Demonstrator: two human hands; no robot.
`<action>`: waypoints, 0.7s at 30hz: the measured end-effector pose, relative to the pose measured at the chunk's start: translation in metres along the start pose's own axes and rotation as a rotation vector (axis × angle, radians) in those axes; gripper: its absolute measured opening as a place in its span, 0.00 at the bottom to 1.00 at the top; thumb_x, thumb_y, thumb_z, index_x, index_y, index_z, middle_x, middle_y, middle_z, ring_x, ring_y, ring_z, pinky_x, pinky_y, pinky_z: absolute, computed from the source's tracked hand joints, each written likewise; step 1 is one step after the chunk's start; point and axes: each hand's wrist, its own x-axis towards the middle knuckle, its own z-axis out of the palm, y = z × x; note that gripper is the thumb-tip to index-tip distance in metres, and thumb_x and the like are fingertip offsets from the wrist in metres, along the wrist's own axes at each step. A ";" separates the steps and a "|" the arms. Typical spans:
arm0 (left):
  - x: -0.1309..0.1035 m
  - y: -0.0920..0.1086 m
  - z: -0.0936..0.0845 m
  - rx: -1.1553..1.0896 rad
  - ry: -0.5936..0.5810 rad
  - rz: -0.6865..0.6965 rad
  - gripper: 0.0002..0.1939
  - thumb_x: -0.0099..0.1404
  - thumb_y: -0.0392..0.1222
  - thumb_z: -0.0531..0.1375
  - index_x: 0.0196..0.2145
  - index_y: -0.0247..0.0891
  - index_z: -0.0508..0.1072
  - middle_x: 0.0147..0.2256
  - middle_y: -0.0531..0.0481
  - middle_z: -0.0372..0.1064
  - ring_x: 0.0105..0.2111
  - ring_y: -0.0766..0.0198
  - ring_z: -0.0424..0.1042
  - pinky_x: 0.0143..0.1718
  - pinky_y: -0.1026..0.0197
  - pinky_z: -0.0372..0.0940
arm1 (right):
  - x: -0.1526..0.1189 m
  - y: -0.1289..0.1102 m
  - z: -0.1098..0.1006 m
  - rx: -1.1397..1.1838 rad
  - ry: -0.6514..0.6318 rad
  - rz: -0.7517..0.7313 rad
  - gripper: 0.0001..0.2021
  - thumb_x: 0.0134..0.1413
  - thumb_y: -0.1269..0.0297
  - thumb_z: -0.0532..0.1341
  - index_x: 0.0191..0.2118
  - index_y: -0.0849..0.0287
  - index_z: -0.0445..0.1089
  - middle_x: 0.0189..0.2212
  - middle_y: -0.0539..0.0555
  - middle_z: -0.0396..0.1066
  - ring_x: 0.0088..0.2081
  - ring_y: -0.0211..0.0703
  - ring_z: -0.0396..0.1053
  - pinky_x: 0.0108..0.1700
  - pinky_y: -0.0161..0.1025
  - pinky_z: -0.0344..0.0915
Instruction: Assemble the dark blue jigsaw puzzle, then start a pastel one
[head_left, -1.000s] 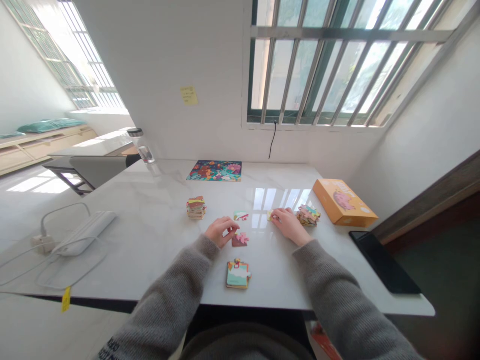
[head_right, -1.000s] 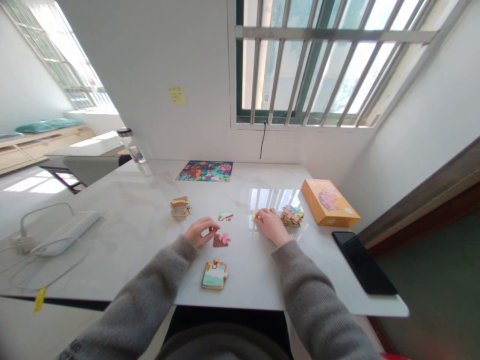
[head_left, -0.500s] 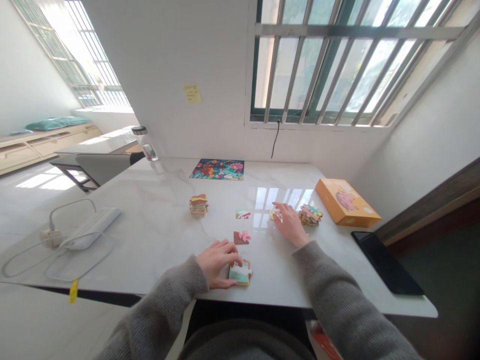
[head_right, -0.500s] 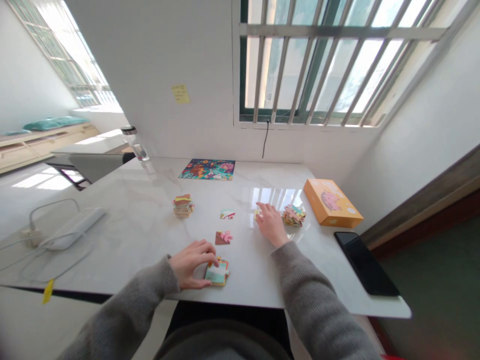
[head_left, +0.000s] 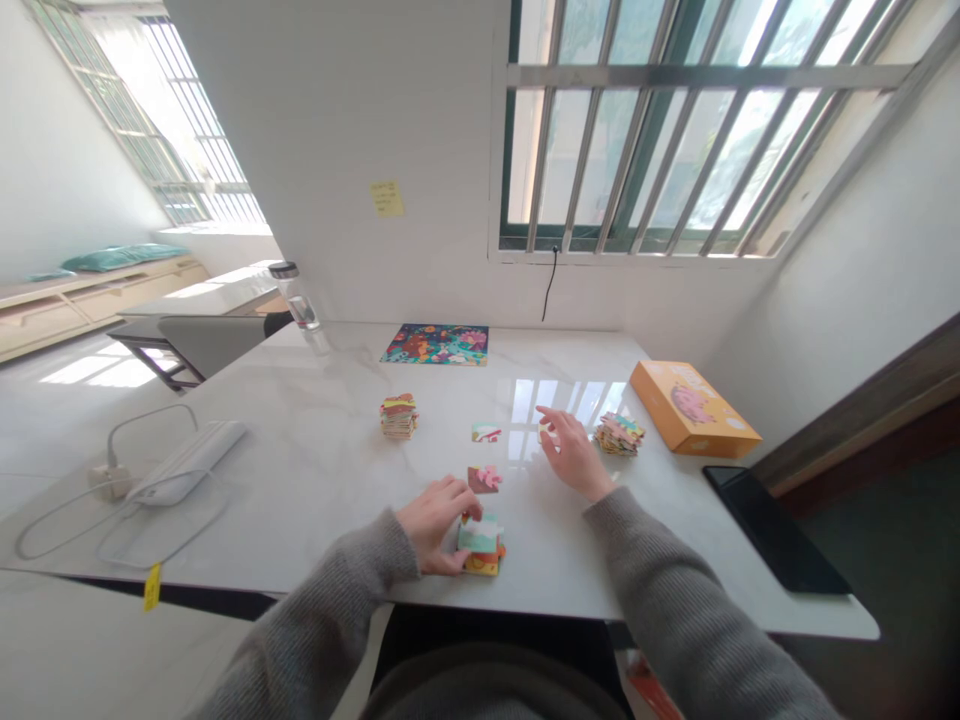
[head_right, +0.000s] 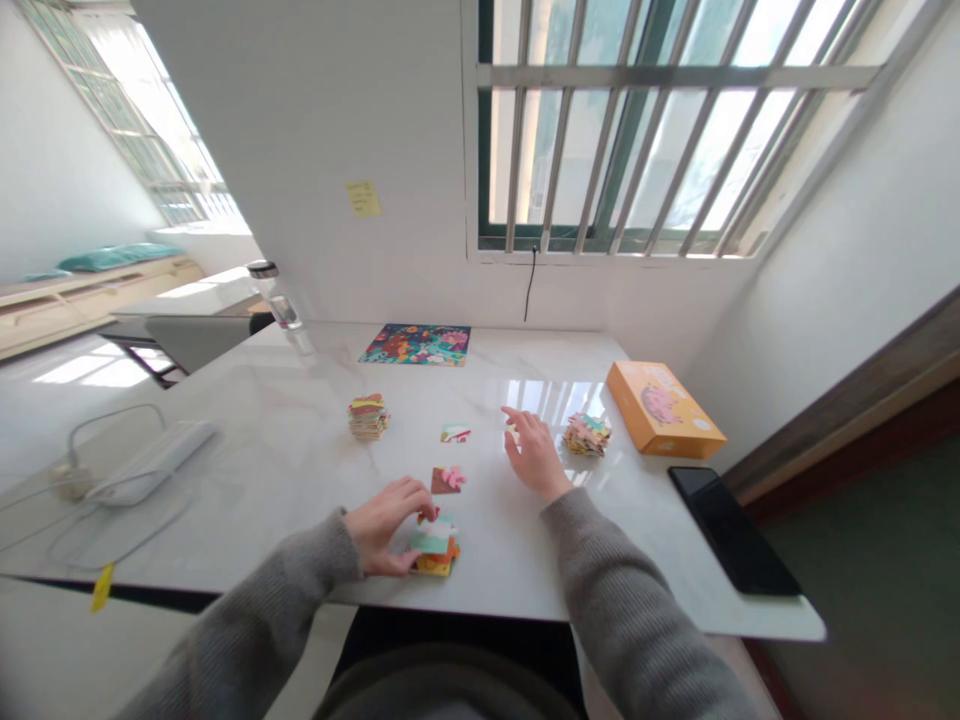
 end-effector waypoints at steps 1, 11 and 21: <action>0.005 -0.004 -0.002 -0.005 0.052 0.013 0.22 0.47 0.34 0.65 0.40 0.41 0.64 0.41 0.48 0.65 0.41 0.56 0.64 0.46 0.55 0.63 | 0.000 -0.004 0.001 0.033 -0.007 -0.008 0.20 0.62 0.71 0.53 0.58 0.55 0.63 0.42 0.57 0.72 0.43 0.51 0.68 0.51 0.52 0.65; 0.081 -0.046 -0.002 0.069 0.394 0.026 0.23 0.45 0.30 0.64 0.39 0.40 0.62 0.39 0.47 0.63 0.41 0.54 0.64 0.45 0.52 0.64 | -0.007 -0.044 0.017 0.365 -0.178 -0.038 0.18 0.63 0.63 0.59 0.57 0.53 0.62 0.49 0.58 0.69 0.46 0.47 0.69 0.47 0.46 0.69; 0.076 -0.052 0.011 -0.156 0.389 -0.032 0.23 0.46 0.32 0.64 0.40 0.40 0.63 0.40 0.50 0.62 0.42 0.57 0.64 0.47 0.53 0.66 | -0.006 -0.039 0.013 0.233 -0.206 -0.193 0.13 0.63 0.66 0.61 0.53 0.52 0.66 0.52 0.58 0.70 0.55 0.51 0.66 0.57 0.54 0.66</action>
